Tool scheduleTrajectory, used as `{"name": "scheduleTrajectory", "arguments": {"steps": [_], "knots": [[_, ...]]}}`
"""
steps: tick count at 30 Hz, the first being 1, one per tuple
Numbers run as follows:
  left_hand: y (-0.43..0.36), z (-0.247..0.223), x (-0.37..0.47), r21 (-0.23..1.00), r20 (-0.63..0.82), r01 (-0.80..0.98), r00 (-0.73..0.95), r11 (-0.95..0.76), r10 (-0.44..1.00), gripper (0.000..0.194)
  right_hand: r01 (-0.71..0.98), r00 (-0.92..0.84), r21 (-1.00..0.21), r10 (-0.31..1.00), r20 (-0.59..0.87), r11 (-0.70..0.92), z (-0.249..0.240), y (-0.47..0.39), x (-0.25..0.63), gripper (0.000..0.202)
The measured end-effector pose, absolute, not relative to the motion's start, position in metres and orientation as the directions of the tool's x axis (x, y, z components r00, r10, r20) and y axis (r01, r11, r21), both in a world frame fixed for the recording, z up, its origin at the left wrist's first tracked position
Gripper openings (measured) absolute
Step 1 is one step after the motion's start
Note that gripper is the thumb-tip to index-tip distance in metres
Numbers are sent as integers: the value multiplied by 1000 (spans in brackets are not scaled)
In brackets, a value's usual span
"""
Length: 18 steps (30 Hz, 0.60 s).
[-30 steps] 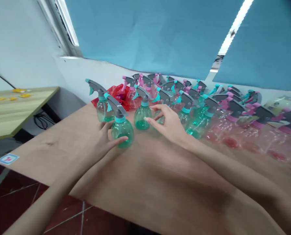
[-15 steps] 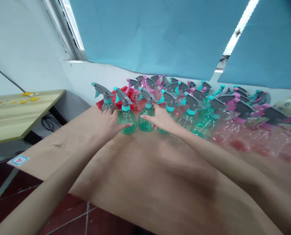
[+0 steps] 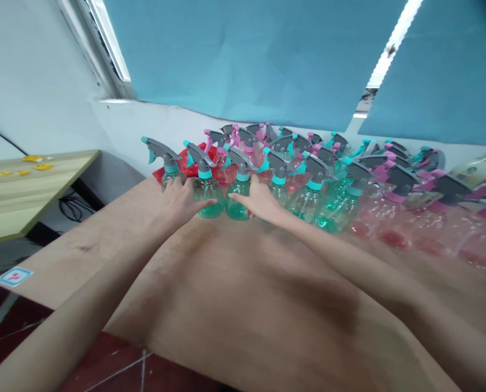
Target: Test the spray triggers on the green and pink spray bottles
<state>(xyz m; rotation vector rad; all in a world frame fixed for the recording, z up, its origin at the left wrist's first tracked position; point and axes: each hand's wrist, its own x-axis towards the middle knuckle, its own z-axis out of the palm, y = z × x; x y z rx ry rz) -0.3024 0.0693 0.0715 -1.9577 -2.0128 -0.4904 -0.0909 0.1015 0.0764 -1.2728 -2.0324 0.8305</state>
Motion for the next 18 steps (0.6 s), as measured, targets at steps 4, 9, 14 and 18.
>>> {"name": "scheduleTrajectory", "arguments": {"steps": [4, 9, 14, 18], "knots": [[73, 71, -303, 18, 413, 999, -41, 37, 910, 63, 530, -392, -765, 906, 161, 365, 74, 99, -89, 71], [59, 71, -293, 73, 462, 996, -73, 44, 884, 68, 558, -390, -717, 895, 219, 418, 71, 87, -84, 65], [18, 54, -272, 241, 501, 961, -3, -135, 866, 64, 564, -415, -645, 852, 318, 515, 65, 68, -68, 63], [-8, 26, -250, 376, 451, 892, 61, -252, 891, 69, 549, -457, -622, 824, 336, 558, 61, 48, -48, 70]]}}
